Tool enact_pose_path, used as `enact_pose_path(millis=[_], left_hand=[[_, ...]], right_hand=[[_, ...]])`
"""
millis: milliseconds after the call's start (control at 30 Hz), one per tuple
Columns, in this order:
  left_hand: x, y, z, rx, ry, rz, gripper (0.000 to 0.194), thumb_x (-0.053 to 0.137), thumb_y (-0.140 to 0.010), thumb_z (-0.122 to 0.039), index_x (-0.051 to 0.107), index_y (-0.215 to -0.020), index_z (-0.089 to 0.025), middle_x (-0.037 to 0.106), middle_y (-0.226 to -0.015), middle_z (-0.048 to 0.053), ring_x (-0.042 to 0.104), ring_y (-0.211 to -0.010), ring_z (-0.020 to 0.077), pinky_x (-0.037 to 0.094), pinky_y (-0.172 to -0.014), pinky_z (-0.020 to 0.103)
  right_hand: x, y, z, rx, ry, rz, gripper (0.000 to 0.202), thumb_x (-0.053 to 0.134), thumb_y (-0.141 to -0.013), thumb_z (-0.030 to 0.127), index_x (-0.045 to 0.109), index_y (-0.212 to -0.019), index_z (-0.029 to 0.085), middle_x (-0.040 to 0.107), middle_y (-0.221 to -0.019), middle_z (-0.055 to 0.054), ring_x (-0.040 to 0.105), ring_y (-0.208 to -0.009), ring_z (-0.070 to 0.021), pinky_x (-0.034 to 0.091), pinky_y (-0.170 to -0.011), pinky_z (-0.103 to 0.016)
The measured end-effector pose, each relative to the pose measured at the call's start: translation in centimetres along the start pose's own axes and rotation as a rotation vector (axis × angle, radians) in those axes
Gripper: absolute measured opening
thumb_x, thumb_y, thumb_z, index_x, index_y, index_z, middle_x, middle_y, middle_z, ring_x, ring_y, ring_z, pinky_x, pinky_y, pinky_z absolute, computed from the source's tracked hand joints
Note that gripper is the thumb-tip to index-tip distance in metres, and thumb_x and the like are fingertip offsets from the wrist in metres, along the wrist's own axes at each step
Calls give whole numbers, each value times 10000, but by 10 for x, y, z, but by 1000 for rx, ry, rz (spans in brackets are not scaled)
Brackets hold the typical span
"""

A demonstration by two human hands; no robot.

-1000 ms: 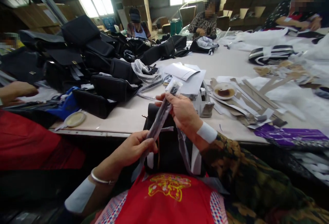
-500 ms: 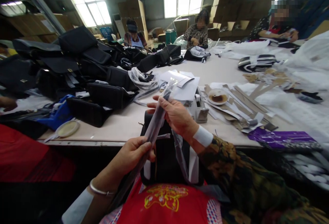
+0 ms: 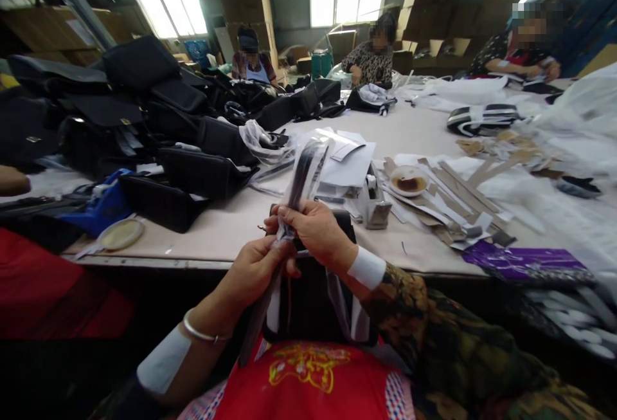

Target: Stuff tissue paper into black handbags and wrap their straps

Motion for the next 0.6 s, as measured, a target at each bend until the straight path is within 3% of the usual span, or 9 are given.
enact_pose_path(millis=[133,300,400,467,600], left_hand=[[1,-8,-9,43,37,5,434,613,-924,-522,659,-729,-138,695,-628,40,632,-583,124,528,-635,236],[-7,-23,-14,187,187,-241,373,715,-848,-521,673,-842,-151,709,-692,15,680,-645,144,574,-683,264],[-13,-35,-21,279,235,-375,322,747,-836,-464,660,-903,-162,747,-774,27,715,-711,164,590,-712,279],[-14,-42,-27,296,274,-414,295,747,-842,-426,640,-934,-167,762,-808,39,735,-742,181,603,-729,305],[-12,-51,-28,297,337,-464,253,723,-860,-383,622,-949,-169,766,-812,45,752,-786,194,613,-734,322]], right_hand=[[-1,6,-4,-25,56,9,354,803,-768,453,704,-937,158,761,-820,-55,671,-610,-140,535,-533,-243],[-5,12,-1,-68,78,191,412,686,-890,502,645,-1214,251,726,-952,-11,673,-754,-137,572,-686,-275],[-4,24,-17,46,265,252,469,662,-883,580,691,-1121,178,731,-1004,-62,691,-886,-176,562,-732,-277],[-1,32,-31,137,385,280,496,690,-845,606,718,-984,130,749,-954,-100,702,-846,-192,549,-688,-276],[6,40,-48,302,269,217,499,719,-796,631,681,-866,139,757,-771,-83,713,-677,-171,536,-628,-274]])
Point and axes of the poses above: each hand's wrist, its own y-axis away from the middle knuckle, its own x-axis out of the palm, z = x × y, the point moved 1 cm from there along -y, towards the middle knuckle
